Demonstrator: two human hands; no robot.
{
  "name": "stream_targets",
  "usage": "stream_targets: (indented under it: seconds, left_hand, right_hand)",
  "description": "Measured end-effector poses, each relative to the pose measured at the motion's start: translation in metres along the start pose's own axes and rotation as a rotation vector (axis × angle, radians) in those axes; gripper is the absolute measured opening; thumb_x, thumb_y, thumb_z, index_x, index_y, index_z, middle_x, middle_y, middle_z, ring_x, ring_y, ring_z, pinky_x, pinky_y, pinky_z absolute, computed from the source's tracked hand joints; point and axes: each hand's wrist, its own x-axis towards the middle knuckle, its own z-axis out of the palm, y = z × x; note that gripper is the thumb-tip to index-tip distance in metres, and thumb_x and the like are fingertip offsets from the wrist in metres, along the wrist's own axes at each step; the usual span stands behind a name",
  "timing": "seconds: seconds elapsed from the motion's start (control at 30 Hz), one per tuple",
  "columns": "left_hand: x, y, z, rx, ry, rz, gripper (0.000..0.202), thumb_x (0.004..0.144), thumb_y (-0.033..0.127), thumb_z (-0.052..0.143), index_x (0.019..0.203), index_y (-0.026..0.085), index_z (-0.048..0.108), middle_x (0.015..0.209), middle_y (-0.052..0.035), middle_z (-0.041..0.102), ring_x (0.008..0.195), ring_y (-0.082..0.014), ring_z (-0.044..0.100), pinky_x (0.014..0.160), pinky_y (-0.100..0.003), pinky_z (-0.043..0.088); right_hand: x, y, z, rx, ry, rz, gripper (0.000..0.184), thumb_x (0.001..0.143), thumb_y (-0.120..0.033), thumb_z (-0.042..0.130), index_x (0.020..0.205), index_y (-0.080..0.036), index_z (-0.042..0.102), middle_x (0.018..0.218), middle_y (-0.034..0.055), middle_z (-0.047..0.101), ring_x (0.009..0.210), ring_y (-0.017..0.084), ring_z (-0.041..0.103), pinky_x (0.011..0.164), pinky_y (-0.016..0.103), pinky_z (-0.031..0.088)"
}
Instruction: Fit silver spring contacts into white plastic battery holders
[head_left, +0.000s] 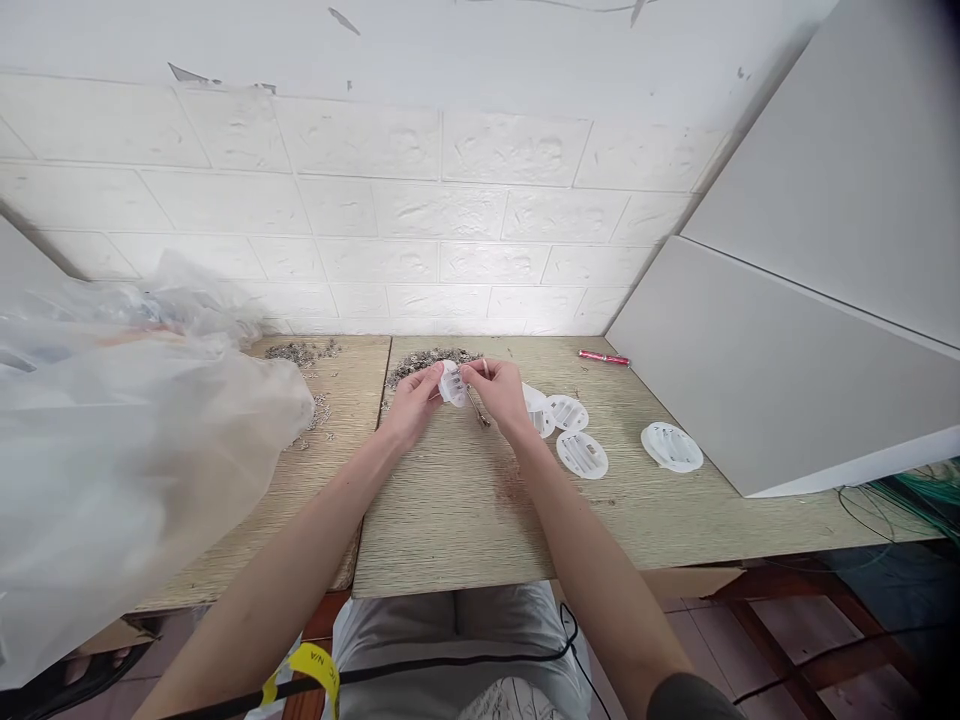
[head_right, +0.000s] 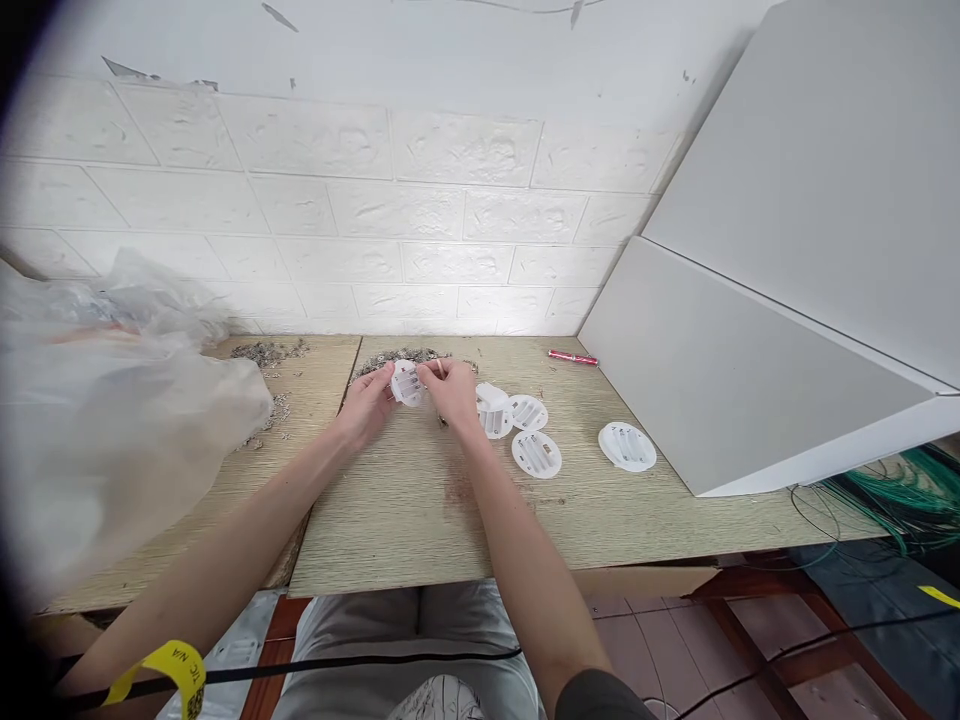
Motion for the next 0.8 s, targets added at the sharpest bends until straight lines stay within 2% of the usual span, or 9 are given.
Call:
stream_targets:
  seconds: [0.2, 0.33, 0.4, 0.5, 0.7, 0.8]
  left_hand:
    - [-0.0004, 0.0011, -0.0016, 0.019, 0.010, 0.011, 0.039, 0.075, 0.051, 0.072, 0.085, 0.014, 0.072, 0.087, -0.0089, 0.072, 0.080, -0.0176, 0.064, 0.074, -0.030, 0.049]
    - [0.0031, 0.0004, -0.0054, 0.019, 0.038, 0.006, 0.037, 0.075, 0.050, 0.071, 0.083, 0.014, 0.072, 0.087, -0.0088, 0.072, 0.080, -0.0174, 0.064, 0.074, -0.029, 0.049]
    - [0.0048, -0.0002, -0.0064, 0.003, 0.059, -0.002, 0.036, 0.076, 0.050, 0.071, 0.082, 0.014, 0.072, 0.087, -0.0090, 0.072, 0.081, -0.0180, 0.064, 0.074, -0.030, 0.050]
    - [0.0061, -0.0019, -0.0065, -0.015, 0.081, -0.017, 0.035, 0.076, 0.048, 0.072, 0.082, 0.014, 0.071, 0.087, -0.0090, 0.072, 0.081, -0.0186, 0.065, 0.074, -0.030, 0.051]
    - [0.0061, -0.0049, -0.0061, -0.026, 0.082, -0.054, 0.032, 0.075, 0.045, 0.073, 0.085, 0.015, 0.071, 0.085, -0.0077, 0.072, 0.079, -0.0179, 0.065, 0.073, -0.030, 0.052]
    - [0.0068, -0.0054, -0.0066, -0.042, 0.084, -0.063, 0.031, 0.075, 0.045, 0.073, 0.084, 0.015, 0.071, 0.085, -0.0072, 0.072, 0.078, -0.0174, 0.065, 0.073, -0.030, 0.052]
  right_hand:
    - [-0.0027, -0.0050, -0.0016, 0.052, -0.085, 0.028, 0.027, 0.072, -0.040, 0.063, 0.058, -0.016, 0.063, 0.059, -0.0006, 0.059, 0.052, 0.010, 0.042, 0.053, 0.024, 0.034]
    - [-0.0021, -0.0068, -0.0023, 0.092, -0.182, 0.066, 0.025, 0.071, -0.040, 0.062, 0.062, -0.017, 0.065, 0.060, -0.0004, 0.059, 0.051, 0.009, 0.039, 0.051, 0.024, 0.034]
    - [-0.0011, -0.0062, -0.0022, 0.120, -0.175, 0.079, 0.022, 0.068, -0.037, 0.063, 0.073, -0.017, 0.069, 0.065, -0.0001, 0.062, 0.053, 0.009, 0.042, 0.052, 0.024, 0.035]
    - [0.0004, -0.0035, -0.0019, 0.103, -0.141, 0.080, 0.027, 0.068, -0.033, 0.063, 0.087, -0.016, 0.071, 0.066, -0.0007, 0.063, 0.054, 0.010, 0.044, 0.053, 0.024, 0.037]
    - [-0.0007, -0.0013, -0.0013, -0.119, -0.094, -0.027, 0.019, 0.073, -0.029, 0.058, 0.082, -0.018, 0.071, 0.073, -0.0004, 0.067, 0.065, 0.014, 0.055, 0.062, 0.026, 0.042]
    - [-0.0013, 0.0005, -0.0019, -0.161, -0.087, -0.029, 0.017, 0.073, -0.026, 0.058, 0.081, -0.018, 0.070, 0.074, -0.0004, 0.068, 0.067, 0.014, 0.057, 0.064, 0.026, 0.042]
